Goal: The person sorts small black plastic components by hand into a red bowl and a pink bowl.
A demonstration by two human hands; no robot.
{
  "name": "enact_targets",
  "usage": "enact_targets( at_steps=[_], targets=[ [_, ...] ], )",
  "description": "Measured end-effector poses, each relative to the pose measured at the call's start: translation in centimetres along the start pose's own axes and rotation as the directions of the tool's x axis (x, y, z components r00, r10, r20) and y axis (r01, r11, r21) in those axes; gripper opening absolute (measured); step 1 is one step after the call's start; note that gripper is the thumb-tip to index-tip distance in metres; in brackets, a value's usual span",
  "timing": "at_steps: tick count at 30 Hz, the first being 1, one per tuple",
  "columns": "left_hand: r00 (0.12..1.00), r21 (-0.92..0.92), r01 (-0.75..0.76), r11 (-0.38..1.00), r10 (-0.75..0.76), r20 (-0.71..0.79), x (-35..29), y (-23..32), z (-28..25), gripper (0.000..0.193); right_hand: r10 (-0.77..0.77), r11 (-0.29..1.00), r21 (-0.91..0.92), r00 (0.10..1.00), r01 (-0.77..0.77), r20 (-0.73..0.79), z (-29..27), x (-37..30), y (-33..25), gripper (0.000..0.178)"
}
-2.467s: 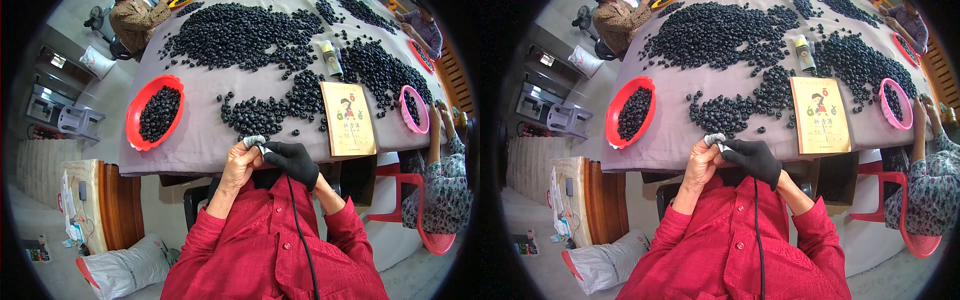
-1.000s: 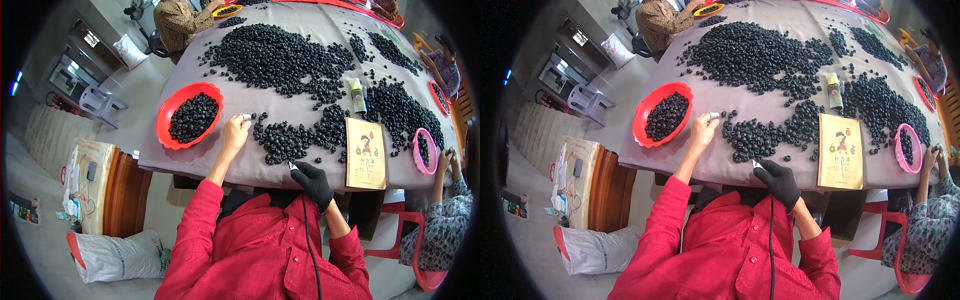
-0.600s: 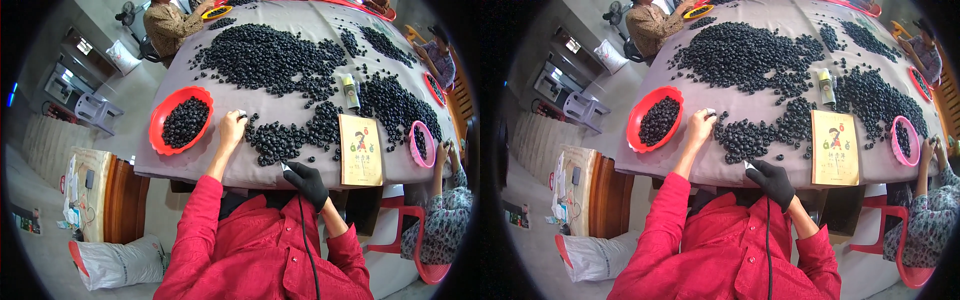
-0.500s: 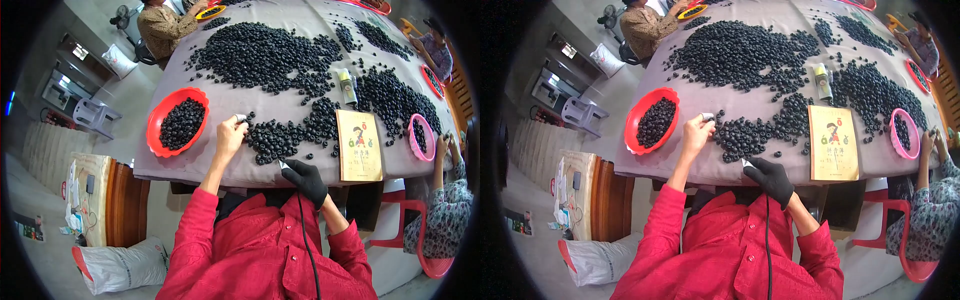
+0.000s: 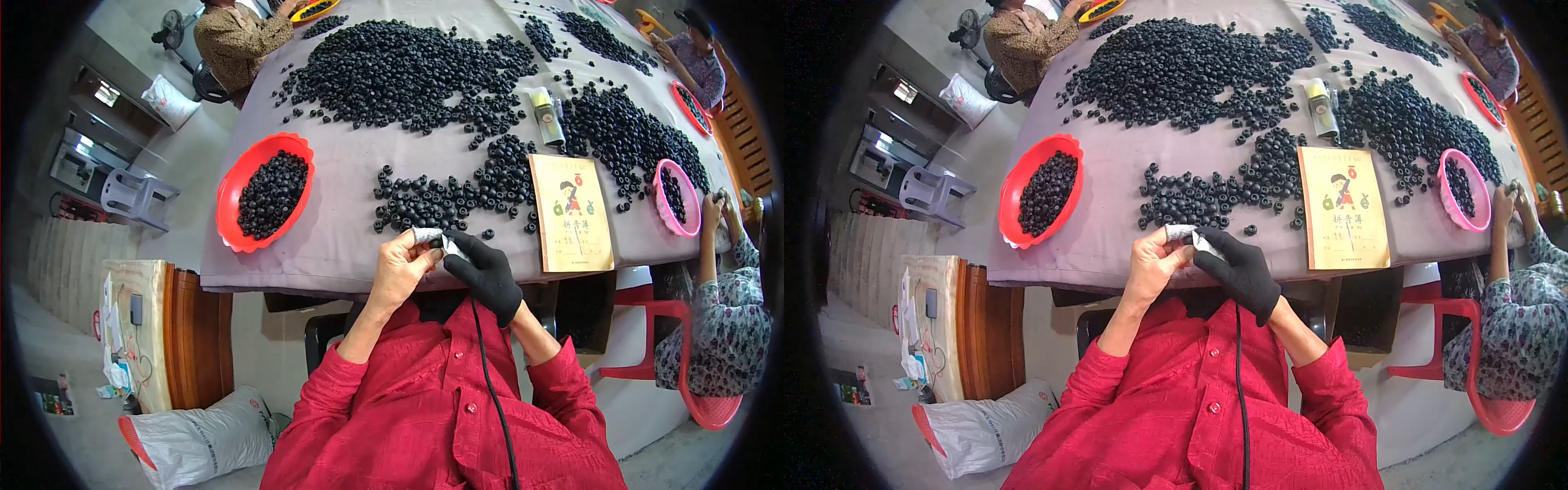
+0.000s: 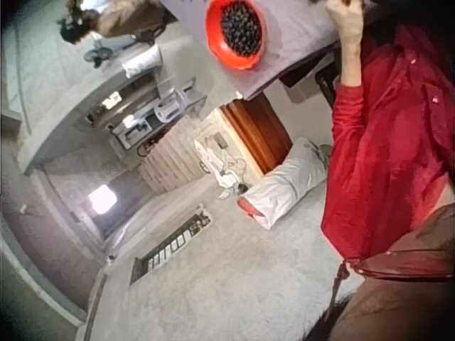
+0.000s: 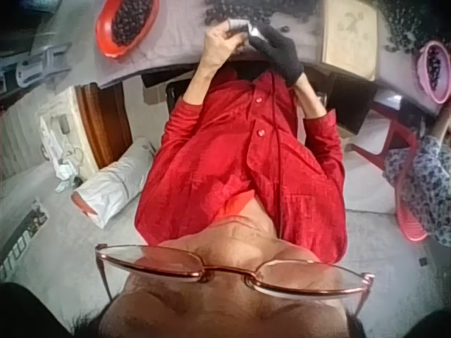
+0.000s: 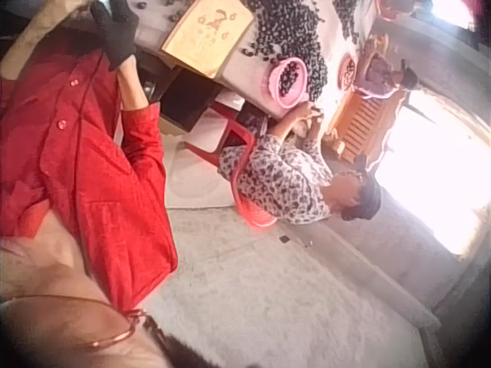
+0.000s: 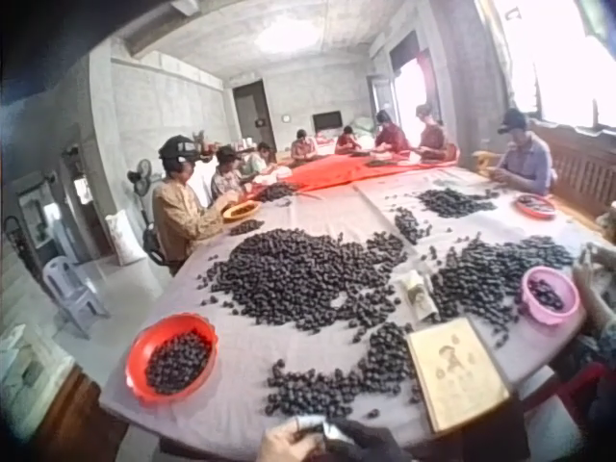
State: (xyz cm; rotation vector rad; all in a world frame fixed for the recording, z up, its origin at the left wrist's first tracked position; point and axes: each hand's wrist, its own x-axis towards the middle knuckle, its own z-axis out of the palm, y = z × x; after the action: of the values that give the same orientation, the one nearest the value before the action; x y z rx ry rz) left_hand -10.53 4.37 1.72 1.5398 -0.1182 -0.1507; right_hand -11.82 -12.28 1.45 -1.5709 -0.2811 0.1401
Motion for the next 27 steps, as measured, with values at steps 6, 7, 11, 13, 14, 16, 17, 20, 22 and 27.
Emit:
enact_targets(
  at_steps=[6,7,11,13,14,16,17,20,22,27],
  targets=[
    [0.999,-0.271,-0.019,0.962,0.004,-0.054,-0.3,-0.1,0.0,0.016,0.02,0.999,0.046,0.999,-0.021,0.037,0.4,-0.2,0.4,0.038],
    [0.999,-0.254,-0.029,0.967,0.02,-0.038,-0.2,-0.2,-0.1,0.016,0.039,0.998,0.048,0.998,-0.041,0.056,0.3,-0.1,0.1,0.037],
    [0.999,-0.198,-0.024,0.98,0.015,-0.051,-0.2,0.5,0.1,0.016,0.051,0.99,0.132,0.998,-0.056,0.043,0.3,-0.2,-0.6,0.034],
    [0.999,-0.157,-0.018,0.987,0.012,-0.037,-0.3,0.3,0.2,0.017,0.055,0.991,0.118,0.996,-0.062,0.065,0.2,-0.2,-0.7,0.034],
    [1.0,-0.116,-0.012,0.993,0.009,-0.024,-0.4,0.3,0.2,0.018,0.058,0.992,0.103,0.994,-0.067,0.088,0.2,-0.2,-0.7,0.034],
    [0.999,-0.13,0.016,0.991,-0.02,-0.032,-0.5,-0.1,0.0,0.02,0.052,0.991,0.118,0.995,-0.061,0.08,0.3,-0.2,-0.2,0.034],
    [0.998,-0.143,0.043,0.989,-0.049,-0.039,-0.6,-0.3,-0.1,0.022,0.046,0.99,0.132,0.996,-0.055,0.072,0.4,-0.2,-0.1,0.034],
    [0.999,-0.16,0.004,0.987,-0.011,-0.046,-0.6,-0.5,-0.3,0.024,0.097,0.986,0.13,0.993,-0.104,0.061,0.2,-0.1,0.0,0.035],
    [0.999,-0.203,0.013,0.979,-0.021,-0.037,-0.6,-0.5,-0.2,0.024,0.108,0.984,0.137,0.992,-0.116,0.067,0.0,-0.1,-0.1,0.035],
    [0.999,-0.281,0.028,0.959,-0.039,-0.032,-0.9,-0.5,-0.3,0.021,0.098,0.986,0.124,0.992,-0.108,0.083,0.0,-0.3,0.3,0.037]
  ],
)
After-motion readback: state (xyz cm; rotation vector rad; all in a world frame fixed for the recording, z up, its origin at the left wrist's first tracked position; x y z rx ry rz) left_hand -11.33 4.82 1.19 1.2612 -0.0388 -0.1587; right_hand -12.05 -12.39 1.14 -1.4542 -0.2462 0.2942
